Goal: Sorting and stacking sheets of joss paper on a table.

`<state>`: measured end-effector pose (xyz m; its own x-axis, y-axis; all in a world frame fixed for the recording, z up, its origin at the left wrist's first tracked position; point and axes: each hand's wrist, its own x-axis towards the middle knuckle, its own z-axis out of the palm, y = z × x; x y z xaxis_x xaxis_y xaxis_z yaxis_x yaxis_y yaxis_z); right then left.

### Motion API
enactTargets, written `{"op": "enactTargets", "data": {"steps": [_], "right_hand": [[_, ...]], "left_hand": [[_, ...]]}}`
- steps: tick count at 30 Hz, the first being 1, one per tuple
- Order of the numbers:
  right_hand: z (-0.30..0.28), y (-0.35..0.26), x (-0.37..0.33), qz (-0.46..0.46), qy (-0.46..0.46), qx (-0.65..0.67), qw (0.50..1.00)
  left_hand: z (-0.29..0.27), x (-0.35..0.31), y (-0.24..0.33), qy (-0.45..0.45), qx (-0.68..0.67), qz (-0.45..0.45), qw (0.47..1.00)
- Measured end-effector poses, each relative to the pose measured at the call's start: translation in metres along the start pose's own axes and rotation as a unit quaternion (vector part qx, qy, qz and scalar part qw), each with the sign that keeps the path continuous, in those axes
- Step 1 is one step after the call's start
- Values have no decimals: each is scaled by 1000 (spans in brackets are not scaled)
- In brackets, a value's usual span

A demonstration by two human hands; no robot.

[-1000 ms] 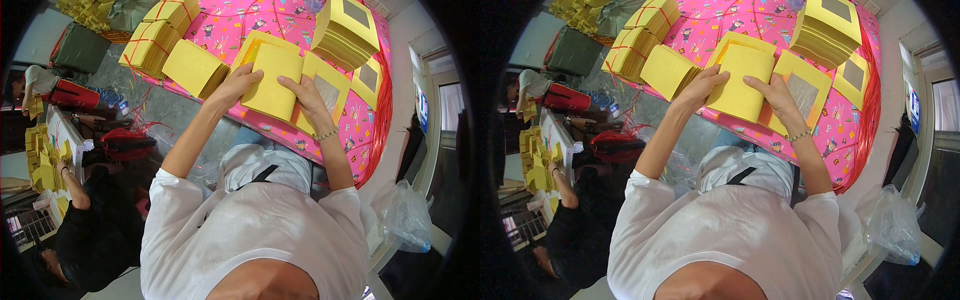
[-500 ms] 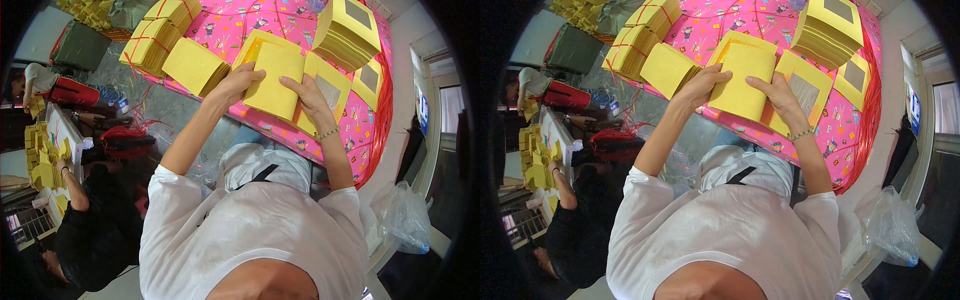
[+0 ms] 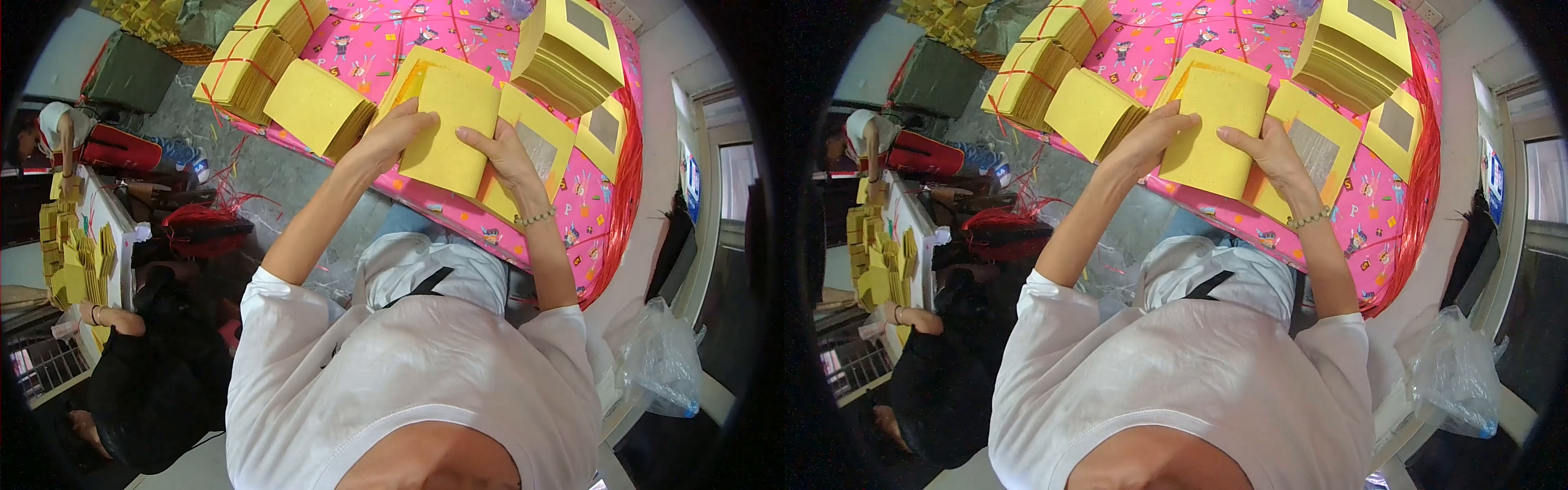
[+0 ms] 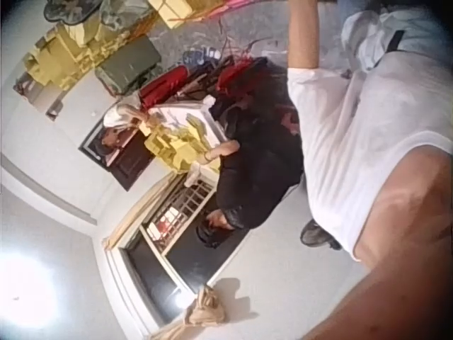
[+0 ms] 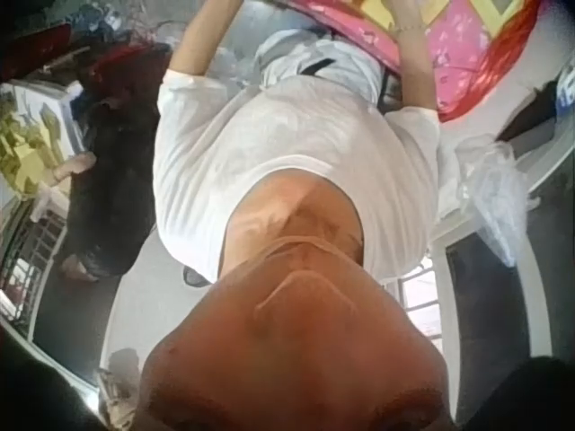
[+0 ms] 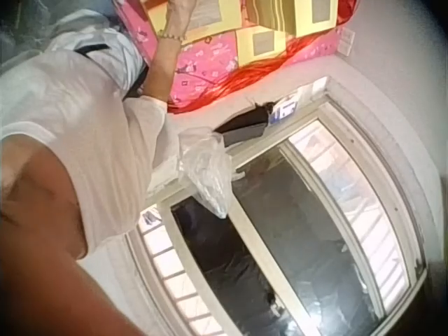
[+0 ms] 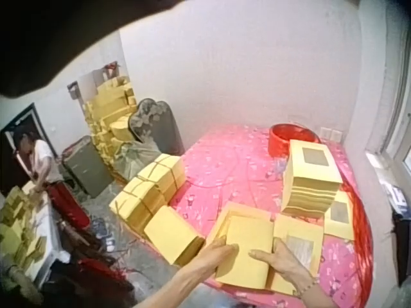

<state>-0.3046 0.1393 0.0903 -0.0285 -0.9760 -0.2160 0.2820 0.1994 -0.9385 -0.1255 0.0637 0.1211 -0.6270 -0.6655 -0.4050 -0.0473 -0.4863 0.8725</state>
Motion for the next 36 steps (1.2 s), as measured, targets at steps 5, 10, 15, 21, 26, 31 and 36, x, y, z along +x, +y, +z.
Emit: {"op": "enactTargets", "data": {"steps": [5, 10, 15, 21, 26, 31, 36], "right_hand": [[4, 3, -2, -56, 11, -46, 997], [11, 4, -10, -111, 49, -75, 990], [24, -1, -24, -155, 61, -52, 985], [30, -4, -30, -189, 82, 1, 979], [34, -7, -29, -177, 129, -36, 975], [32, -6, -24, -202, 154, 8, 967], [29, -6, -29, -165, 130, -18, 978]], "left_hand": [[3, 4, -25, 18, 28, 126, 991], [16, -3, -35, 36, 40, 258, 965], [20, -11, -41, 41, 48, 291, 955], [22, -24, -36, 48, 39, 321, 945], [18, -31, -28, 33, 30, 285, 958], [14, -34, -31, 35, 15, 273, 961], [9, -34, -38, 42, 12, 262, 964]]}}
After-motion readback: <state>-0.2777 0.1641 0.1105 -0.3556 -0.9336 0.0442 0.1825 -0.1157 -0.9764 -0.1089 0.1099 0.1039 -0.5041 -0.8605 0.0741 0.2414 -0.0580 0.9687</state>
